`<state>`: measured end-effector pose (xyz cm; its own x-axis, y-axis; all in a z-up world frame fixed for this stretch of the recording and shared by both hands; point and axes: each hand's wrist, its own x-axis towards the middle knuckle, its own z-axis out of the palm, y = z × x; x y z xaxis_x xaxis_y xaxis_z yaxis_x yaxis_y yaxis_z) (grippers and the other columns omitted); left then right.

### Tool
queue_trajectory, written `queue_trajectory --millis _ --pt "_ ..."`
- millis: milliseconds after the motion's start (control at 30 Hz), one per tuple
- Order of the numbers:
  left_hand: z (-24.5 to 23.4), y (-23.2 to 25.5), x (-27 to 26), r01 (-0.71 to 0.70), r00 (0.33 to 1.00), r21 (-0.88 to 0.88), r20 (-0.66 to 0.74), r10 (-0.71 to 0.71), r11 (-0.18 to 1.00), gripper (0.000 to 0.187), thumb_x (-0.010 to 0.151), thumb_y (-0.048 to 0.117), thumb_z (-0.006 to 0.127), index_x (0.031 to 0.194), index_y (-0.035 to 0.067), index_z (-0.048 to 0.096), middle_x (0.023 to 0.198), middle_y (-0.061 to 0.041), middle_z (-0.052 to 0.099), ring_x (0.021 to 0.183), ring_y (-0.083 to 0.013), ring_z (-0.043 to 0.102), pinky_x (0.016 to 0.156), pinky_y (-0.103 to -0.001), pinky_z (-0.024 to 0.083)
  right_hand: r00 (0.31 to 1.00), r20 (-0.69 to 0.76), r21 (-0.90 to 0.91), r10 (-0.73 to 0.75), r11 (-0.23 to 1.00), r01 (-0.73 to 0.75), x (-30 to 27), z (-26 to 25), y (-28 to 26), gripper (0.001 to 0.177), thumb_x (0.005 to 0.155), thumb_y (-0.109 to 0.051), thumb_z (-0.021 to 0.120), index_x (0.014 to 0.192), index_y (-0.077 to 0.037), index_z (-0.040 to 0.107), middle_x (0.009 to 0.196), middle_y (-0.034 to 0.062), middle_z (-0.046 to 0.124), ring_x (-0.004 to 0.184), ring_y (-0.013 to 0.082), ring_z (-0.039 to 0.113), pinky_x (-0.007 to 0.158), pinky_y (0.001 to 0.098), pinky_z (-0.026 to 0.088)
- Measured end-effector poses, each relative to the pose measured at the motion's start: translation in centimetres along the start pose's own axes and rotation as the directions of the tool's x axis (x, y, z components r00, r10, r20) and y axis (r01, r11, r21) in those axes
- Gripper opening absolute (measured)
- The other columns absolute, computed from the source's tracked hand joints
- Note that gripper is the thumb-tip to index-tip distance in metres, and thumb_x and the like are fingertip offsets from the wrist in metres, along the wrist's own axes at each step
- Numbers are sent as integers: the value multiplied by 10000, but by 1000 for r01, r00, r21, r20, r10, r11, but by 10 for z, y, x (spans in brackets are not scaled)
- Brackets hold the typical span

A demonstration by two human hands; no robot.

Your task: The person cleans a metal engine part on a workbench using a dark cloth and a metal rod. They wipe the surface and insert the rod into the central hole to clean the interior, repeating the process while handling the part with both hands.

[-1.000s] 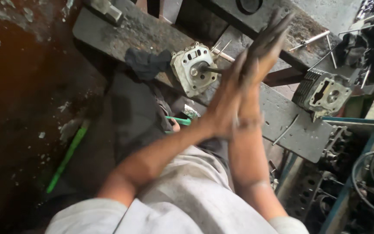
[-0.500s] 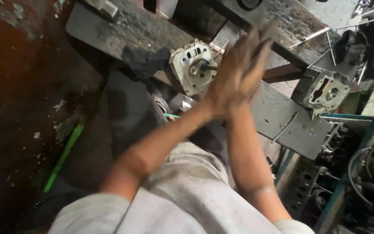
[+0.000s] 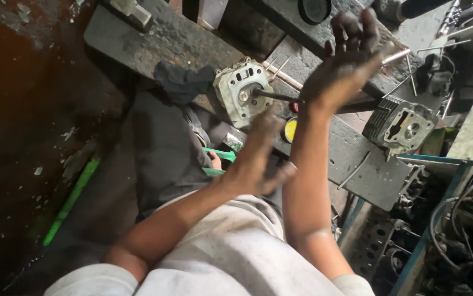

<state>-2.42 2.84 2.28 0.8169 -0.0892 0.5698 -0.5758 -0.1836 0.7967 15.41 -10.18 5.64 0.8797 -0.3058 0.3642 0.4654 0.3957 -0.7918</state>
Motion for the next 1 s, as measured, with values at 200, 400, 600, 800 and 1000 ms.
queue_trajectory --millis 200,400,600,800,1000 --pt "-46 -54 -1 381 792 -96 -480 -378 919 450 1165 281 474 1512 1 417 1355 -161 585 1231 -219 613 1113 -365 501 830 484 -290 276 946 -145 -53 8 -52 649 1113 -617 343 986 -32 594 822 123 638 717 189 589 691 312 471" --pt "-81 -57 10 259 760 -203 -561 -328 944 388 1199 234 454 1472 -20 347 1337 -144 534 1134 -189 584 1091 -326 490 914 270 -276 302 934 -227 -51 14 -25 638 1153 -538 402 687 -106 339 549 -12 275 442 98 295 445 264 221" --pt "-71 -43 15 264 752 -294 -534 -386 919 423 1181 239 469 1510 1 349 1285 -141 563 1083 -176 591 1031 -318 508 893 332 -371 304 912 -172 -45 21 -26 602 1129 -531 390 733 -78 369 599 21 323 454 127 333 455 297 253" --pt "-55 -27 25 292 836 -398 -336 -434 870 480 1146 257 491 1514 1 322 1320 -125 538 1222 -183 531 1105 -340 463 829 448 -571 335 820 -23 -54 5 -27 674 1156 -559 344 682 -85 405 598 34 397 507 129 379 554 322 291" --pt "38 -33 41 58 994 -139 -81 -70 989 741 1103 539 424 1623 64 194 1608 -175 266 1532 -296 277 1319 -399 198 928 261 -54 265 964 -260 -23 -13 -14 638 1128 -537 388 1311 13 653 1224 204 685 1187 277 644 1143 391 458"
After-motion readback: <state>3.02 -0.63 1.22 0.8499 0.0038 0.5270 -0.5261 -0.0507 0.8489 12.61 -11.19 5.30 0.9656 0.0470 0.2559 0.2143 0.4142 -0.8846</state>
